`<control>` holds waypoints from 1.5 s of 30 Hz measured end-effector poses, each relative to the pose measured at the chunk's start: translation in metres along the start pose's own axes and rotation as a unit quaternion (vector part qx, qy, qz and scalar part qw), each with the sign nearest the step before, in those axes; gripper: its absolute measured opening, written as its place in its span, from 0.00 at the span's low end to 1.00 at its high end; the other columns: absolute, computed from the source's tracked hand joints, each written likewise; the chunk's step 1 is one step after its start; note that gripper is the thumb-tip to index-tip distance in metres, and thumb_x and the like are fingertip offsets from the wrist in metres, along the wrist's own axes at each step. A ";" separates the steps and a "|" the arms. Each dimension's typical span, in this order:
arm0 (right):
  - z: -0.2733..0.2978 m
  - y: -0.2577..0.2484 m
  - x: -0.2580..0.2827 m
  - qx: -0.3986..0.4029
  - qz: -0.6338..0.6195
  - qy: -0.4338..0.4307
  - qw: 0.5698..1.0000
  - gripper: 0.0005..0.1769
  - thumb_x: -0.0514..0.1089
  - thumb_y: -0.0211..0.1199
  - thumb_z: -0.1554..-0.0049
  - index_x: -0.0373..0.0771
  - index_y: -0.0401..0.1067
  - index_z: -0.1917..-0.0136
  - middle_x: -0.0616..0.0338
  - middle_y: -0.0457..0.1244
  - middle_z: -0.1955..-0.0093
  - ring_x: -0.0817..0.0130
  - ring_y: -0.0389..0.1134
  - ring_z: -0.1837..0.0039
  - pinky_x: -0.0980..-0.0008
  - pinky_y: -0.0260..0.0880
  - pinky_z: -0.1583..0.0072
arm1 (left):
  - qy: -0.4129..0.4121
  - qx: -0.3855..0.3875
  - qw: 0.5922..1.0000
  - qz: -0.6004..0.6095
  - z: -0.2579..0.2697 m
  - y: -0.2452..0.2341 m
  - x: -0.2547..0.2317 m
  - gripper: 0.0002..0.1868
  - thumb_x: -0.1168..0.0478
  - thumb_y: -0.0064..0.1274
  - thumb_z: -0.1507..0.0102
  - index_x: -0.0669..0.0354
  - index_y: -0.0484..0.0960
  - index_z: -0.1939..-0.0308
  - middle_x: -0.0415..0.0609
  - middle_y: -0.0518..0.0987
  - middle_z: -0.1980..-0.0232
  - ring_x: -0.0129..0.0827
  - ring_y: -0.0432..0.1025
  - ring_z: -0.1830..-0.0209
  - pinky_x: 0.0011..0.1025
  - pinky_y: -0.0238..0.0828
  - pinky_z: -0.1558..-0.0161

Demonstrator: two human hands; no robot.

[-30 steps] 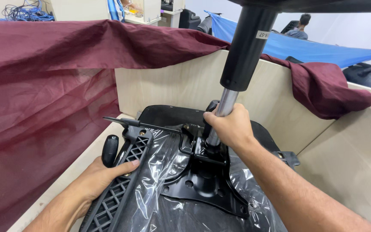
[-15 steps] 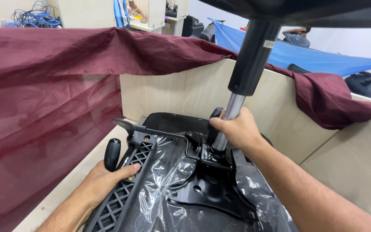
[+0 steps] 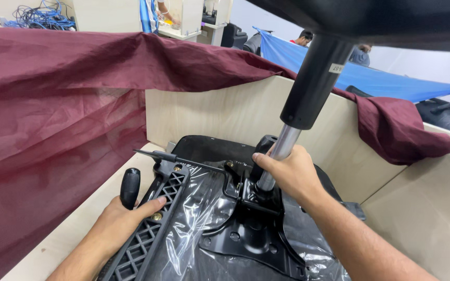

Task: The person uses a screwdriver to tighten screws on the underside of a chair base, securing the central support column to the base plate. The hands repeatedly rotate the screwdriver to fasten multiple screws while stabilizing the chair structure.

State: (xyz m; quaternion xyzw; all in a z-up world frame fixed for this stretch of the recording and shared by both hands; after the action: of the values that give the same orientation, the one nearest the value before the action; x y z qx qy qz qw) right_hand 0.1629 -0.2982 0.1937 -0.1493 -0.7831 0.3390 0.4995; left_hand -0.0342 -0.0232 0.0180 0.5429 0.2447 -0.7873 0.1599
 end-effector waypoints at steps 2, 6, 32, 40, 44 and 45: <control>-0.004 0.003 0.001 0.011 0.015 -0.001 1.000 0.23 0.57 0.73 0.52 0.33 0.76 0.67 0.56 0.67 0.71 0.69 0.69 0.65 0.64 0.70 0.59 | -0.022 -0.086 0.993 -0.077 0.002 -0.022 0.001 0.31 0.39 0.61 0.40 0.68 0.84 0.58 0.61 0.87 0.63 0.45 0.83 0.62 0.39 0.76 0.55; -0.005 0.006 -0.002 0.034 0.027 0.012 0.999 0.27 0.62 0.74 0.52 0.33 0.78 0.65 0.55 0.68 0.69 0.68 0.70 0.63 0.65 0.71 0.58 | 0.157 -0.302 0.931 -0.130 0.031 -0.068 -0.070 0.29 0.40 0.54 0.32 0.68 0.78 0.50 0.66 0.82 0.58 0.54 0.77 0.55 0.49 0.70 0.52; -0.002 -0.010 -0.001 0.004 -0.105 -0.037 0.994 0.22 0.59 0.65 0.43 0.38 0.79 0.49 0.60 0.72 0.58 0.76 0.70 0.54 0.70 0.72 0.50 | 0.250 0.147 0.948 0.129 -0.142 0.193 -0.226 0.18 0.58 0.47 0.30 0.49 0.60 0.39 0.37 0.66 0.70 0.17 0.63 0.76 0.22 0.69 0.72; -0.004 -0.008 -0.009 0.005 -0.094 -0.021 0.995 0.24 0.61 0.65 0.44 0.38 0.79 0.49 0.60 0.71 0.59 0.76 0.70 0.55 0.69 0.71 0.51 | 0.246 0.148 0.953 0.094 -0.144 0.198 -0.223 0.16 0.57 0.45 0.29 0.47 0.60 0.40 0.36 0.65 0.71 0.16 0.62 0.75 0.22 0.70 0.70; -0.009 -0.004 -0.015 0.053 -0.189 -0.056 0.979 0.37 0.72 0.52 0.41 0.35 0.77 0.51 0.60 0.69 0.60 0.76 0.68 0.57 0.71 0.68 0.55 | 0.291 0.200 0.928 0.122 -0.153 0.207 -0.223 0.13 0.58 0.47 0.28 0.53 0.62 0.44 0.37 0.65 0.69 0.18 0.62 0.74 0.24 0.69 0.69; -0.011 -0.004 -0.018 0.076 -0.235 -0.059 0.967 0.42 0.76 0.46 0.40 0.34 0.77 0.52 0.60 0.68 0.60 0.75 0.67 0.58 0.71 0.66 0.57 | 0.291 0.191 0.928 0.136 -0.158 0.205 -0.220 0.13 0.58 0.48 0.28 0.54 0.63 0.44 0.38 0.65 0.69 0.20 0.62 0.73 0.25 0.68 0.69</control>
State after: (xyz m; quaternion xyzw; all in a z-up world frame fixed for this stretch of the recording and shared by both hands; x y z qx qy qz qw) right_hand 0.1809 -0.3073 0.1867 0.0973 -0.7960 0.2793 0.5281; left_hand 0.2740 -0.1081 0.1335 0.7965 0.0494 -0.5971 0.0806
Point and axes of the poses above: each hand's wrist, its own z-axis away from the middle knuckle, its own y-axis out of the palm, x = y × z, the point moved 10 cm from there along -z, towards the middle knuckle
